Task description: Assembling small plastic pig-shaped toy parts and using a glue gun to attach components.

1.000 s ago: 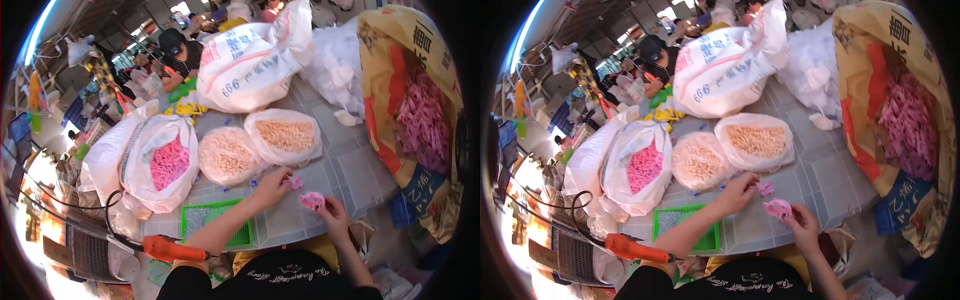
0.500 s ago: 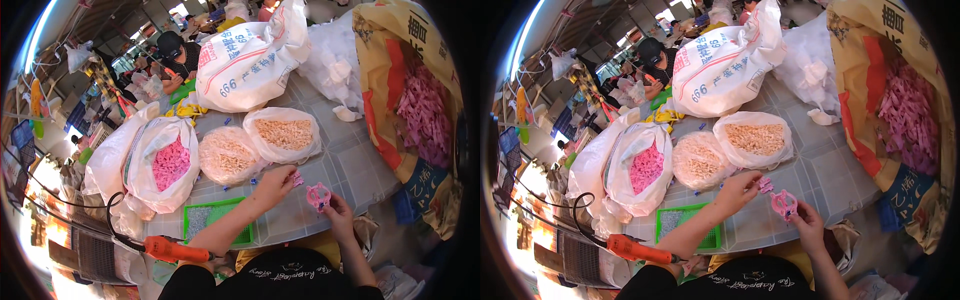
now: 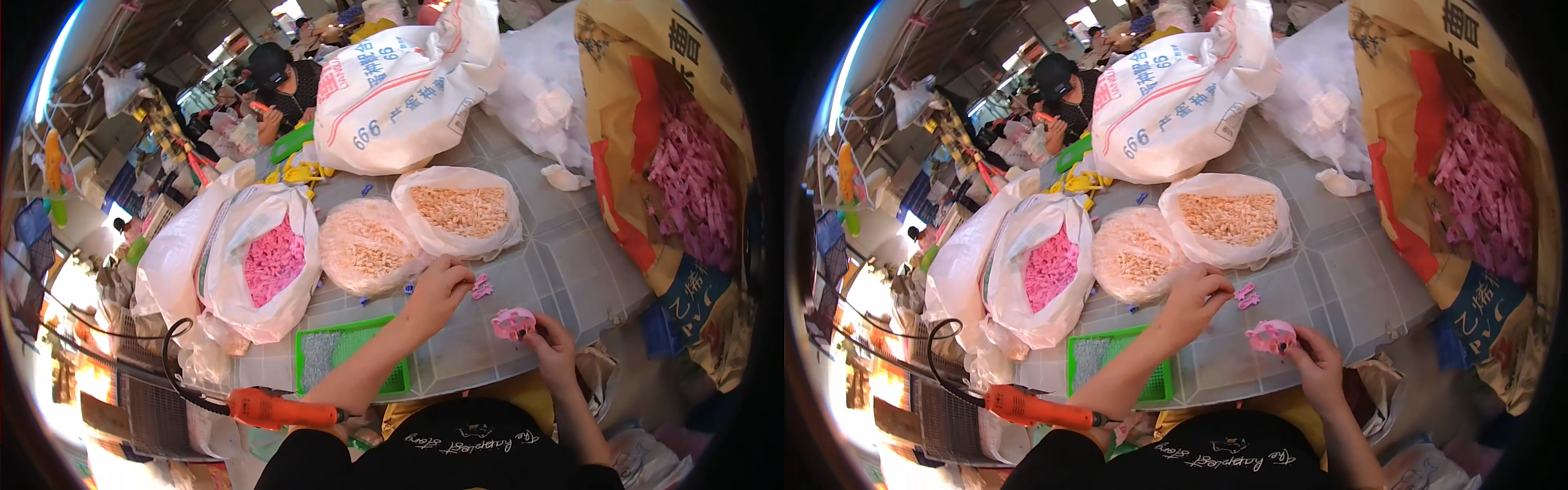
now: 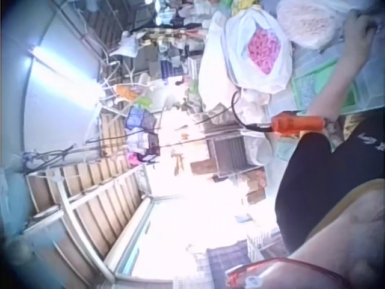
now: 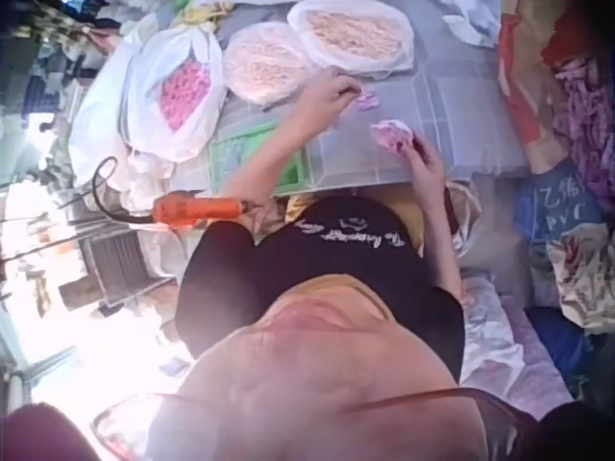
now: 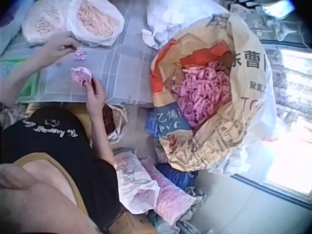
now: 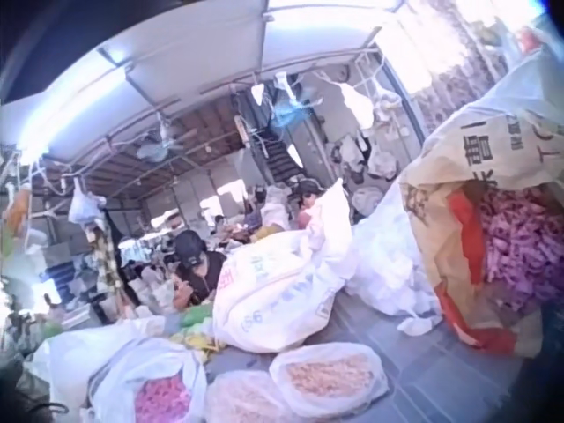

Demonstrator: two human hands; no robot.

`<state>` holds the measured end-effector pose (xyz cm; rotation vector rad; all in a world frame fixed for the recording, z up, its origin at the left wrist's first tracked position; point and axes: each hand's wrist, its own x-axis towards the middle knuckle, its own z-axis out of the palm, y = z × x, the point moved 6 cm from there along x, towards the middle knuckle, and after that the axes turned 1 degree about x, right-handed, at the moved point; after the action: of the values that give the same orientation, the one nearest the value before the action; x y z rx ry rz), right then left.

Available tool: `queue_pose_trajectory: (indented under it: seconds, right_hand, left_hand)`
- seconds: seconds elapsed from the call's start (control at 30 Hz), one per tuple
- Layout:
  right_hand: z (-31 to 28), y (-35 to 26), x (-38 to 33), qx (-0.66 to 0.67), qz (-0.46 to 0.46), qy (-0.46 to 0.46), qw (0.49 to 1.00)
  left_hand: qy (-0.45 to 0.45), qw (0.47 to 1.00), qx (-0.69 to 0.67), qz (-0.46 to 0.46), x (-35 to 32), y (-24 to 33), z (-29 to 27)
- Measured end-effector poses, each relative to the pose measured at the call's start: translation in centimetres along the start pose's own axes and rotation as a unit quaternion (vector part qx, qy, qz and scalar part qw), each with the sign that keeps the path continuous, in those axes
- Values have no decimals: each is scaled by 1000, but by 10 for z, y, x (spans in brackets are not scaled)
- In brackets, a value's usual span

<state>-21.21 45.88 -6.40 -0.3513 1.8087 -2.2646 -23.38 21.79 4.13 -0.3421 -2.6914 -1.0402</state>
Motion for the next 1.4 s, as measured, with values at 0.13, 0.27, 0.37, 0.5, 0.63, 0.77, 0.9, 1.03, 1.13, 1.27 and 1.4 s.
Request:
queue_pose_trajectory:
  seconds: [0.13,0.27,0.37,0.5,0.63,0.77,0.9,1.03,1.13,1.27,1.4]
  right_hand:
    - [6,10,6,46,14,22,999]
    - [-5,22,12,138,25,92,986]
    - [-3,16,11,192,24,113,975]
    - [0,11,0,179,30,108,977]
    - [-10,14,-11,129,38,125,983]
    - [-4,10,2,107,41,91,989]
    - [-1,16,0,165,72,133,975]
    - [-8,17,-2,150,34,85,984]
    - [-5,7,-8,142,37,82,986]
    - [-1,1,-11,101,32,61,992]
    - [15,-28,-11,-118,-59,-5,991]
  left_hand:
    - [13,999,36,28,-8,-22,23]
    - [-70,981,169,65,-43,-1,50]
    - [-107,963,229,90,-56,0,56]
    - [-132,961,228,82,-59,-9,64]
    - [-176,964,199,9,-50,-9,63]
    - [-33,974,224,0,-24,-31,1]
    - [100,988,89,-71,-15,-17,-62]
    - [-22,994,86,-69,-22,-21,-42]
    - [-77,983,157,-61,-39,-31,-21]
    - [-148,938,262,-171,-50,-43,-4]
    - [-141,947,249,-147,-52,-46,11]
